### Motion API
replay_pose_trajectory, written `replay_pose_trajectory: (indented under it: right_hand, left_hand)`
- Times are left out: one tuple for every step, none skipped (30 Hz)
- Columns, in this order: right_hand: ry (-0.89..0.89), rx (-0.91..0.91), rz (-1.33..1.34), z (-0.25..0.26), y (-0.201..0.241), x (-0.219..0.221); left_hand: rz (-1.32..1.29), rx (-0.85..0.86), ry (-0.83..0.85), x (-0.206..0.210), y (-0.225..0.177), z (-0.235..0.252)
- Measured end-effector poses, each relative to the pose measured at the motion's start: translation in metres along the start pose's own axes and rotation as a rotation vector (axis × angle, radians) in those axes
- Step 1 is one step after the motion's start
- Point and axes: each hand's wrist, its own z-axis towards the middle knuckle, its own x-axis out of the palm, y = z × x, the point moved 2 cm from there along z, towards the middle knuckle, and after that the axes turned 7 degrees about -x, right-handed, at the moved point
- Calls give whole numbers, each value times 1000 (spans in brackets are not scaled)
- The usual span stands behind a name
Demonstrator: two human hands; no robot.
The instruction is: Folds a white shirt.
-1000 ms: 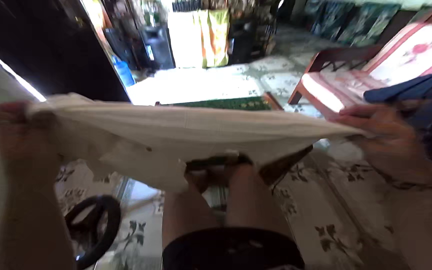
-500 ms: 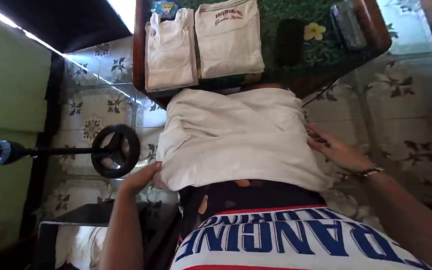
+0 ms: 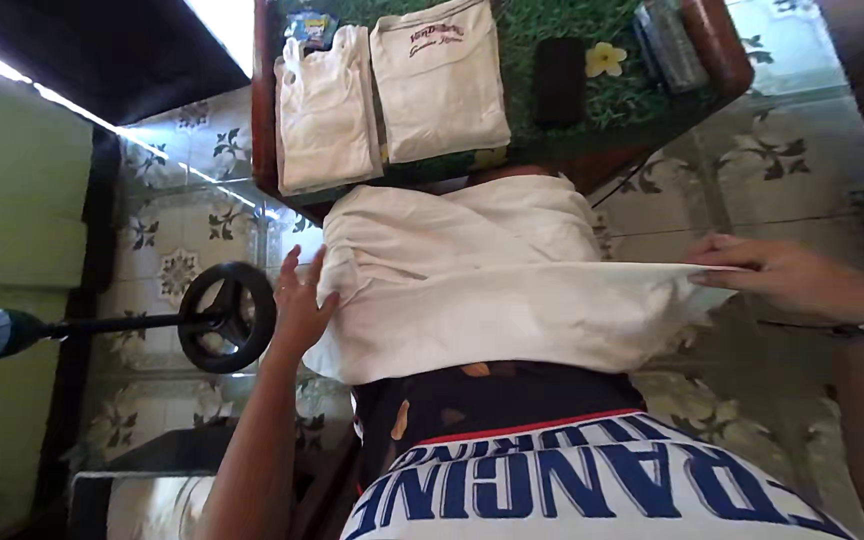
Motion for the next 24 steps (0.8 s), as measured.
replay_pose_trajectory:
  right_hand:
    - [14, 40, 7, 0, -2, -4]
    - [44, 107, 2, 1, 0, -9]
    - [68, 170, -25, 3, 4, -11]
    - [58, 210, -72, 5, 9, -13]
    - [1, 220, -130, 6, 16, -18]
    - [-103, 192, -189, 6, 24, -25]
    - [-241, 104, -255, 5, 33, -33]
    - [-389, -35, -313, 1, 44, -42]
    - [-508, -181, -366, -2, 55, -49]
    - [-597, -306, -403, -3, 68, -54]
    - [-642, -393, -416, -3, 76, -56]
    - [-640, -451, -390, -2, 78, -55]
    - [-584, -463, -337, 0, 74, -50]
    - [-471, -436, -250, 3, 67, -39]
    - [-313, -350, -158, 6, 55, -25]
    - [-125, -229, -70, 8, 38, -8]
    - [55, -100, 4, 10, 21, 11]
    - [160, -2, 81, 12, 7, 28]
    - [166, 71, 176, 13, -2, 44]
    - [98, 135, 284, 12, -7, 59]
    - [-9, 196, 389, 13, -11, 71]
    - [-122, 263, 485, 16, -14, 82]
    - [-223, 329, 571, 19, -15, 91]
    - [-287, 393, 638, 21, -14, 97]
  left_hand:
    - [78, 85, 42, -2, -13, 5]
    - [151, 153, 83, -2, -25, 10]
    - [207, 210, 103, -3, -33, 14]
    - [249, 264, 99, -6, -38, 19]
    - [273, 322, 61, -12, -41, 25]
    - [282, 377, 5, -23, -42, 31]
    - [279, 436, -65, -37, -42, 36]
    - [273, 480, -134, -53, -42, 38]
    - [268, 518, -205, -68, -44, 37]
    - [254, 539, -255, -82, -47, 35]
    - [247, 557, -292, -93, -50, 31]
    - [258, 566, -319, -99, -51, 26]
    - [273, 566, -328, -100, -49, 19]
    - [291, 553, -316, -96, -45, 12]
    - [309, 527, -287, -88, -38, 6]
    - [321, 488, -248, -80, -32, -1]
    - [308, 440, -210, -70, -26, -8]
    - [286, 403, -187, -61, -23, -14]
    - [249, 366, -163, -53, -19, -19]
    - [218, 349, -152, -46, -13, -23]
    - [203, 342, -145, -41, -6, -25]
    - [194, 339, -142, -38, 0, -26]
    - [182, 328, -141, -37, 4, -26]
    - [170, 317, -145, -36, 6, -26]
